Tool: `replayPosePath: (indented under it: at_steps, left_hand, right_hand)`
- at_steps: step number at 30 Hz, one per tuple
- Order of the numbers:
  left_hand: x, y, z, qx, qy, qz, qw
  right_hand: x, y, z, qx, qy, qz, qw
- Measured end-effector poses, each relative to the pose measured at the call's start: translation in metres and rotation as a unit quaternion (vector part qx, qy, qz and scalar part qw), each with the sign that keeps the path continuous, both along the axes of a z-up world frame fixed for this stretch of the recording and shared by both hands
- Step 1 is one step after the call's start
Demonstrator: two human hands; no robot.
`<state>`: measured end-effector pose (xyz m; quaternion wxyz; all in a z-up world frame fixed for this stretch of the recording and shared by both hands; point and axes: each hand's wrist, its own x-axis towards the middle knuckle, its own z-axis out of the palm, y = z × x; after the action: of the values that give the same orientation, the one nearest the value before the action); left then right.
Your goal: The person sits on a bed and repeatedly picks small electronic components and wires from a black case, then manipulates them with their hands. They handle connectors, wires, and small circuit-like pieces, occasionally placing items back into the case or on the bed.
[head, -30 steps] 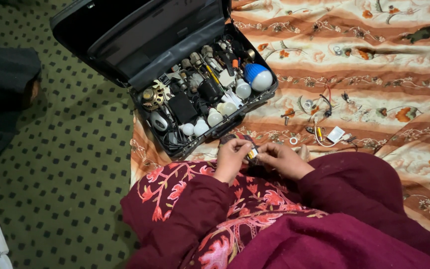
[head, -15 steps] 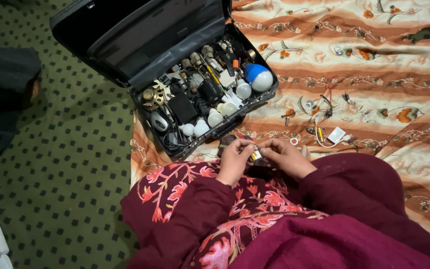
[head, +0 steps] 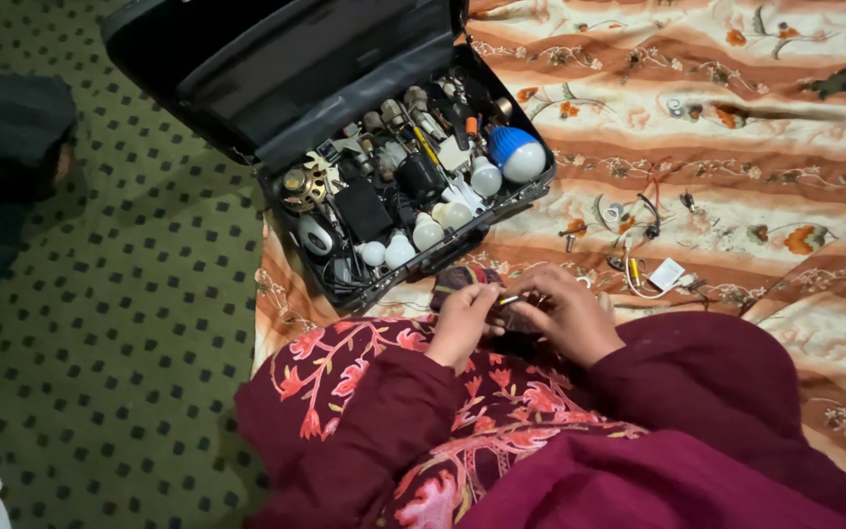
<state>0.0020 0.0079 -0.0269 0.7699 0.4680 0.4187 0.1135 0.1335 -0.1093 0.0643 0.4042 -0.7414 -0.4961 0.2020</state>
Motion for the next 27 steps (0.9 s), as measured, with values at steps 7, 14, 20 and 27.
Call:
replayPosePath:
  at_steps: [7,14,20,27]
  left_hand:
    - [-0.003,0.013,0.051,0.082,-0.053,0.016,0.995]
    - [0.012,0.044,0.036,0.210,0.019,-0.027,0.977]
    - [0.048,0.115,0.026,0.353,0.134,-0.066,0.923]
    - [0.106,0.158,-0.012,0.461,0.187,-0.183,0.848]
  right_hand:
    - [0.019,0.017,-0.018,-0.022,0.050,-0.054,0.997]
    - [0.028,0.061,-0.005,-0.050,0.221,-0.095,0.969]
    - [0.065,0.085,-0.032,-0.036,0.252,-0.125,0.959]
    - [0.117,0.103,-0.069,-0.135,0.145,-0.193,0.961]
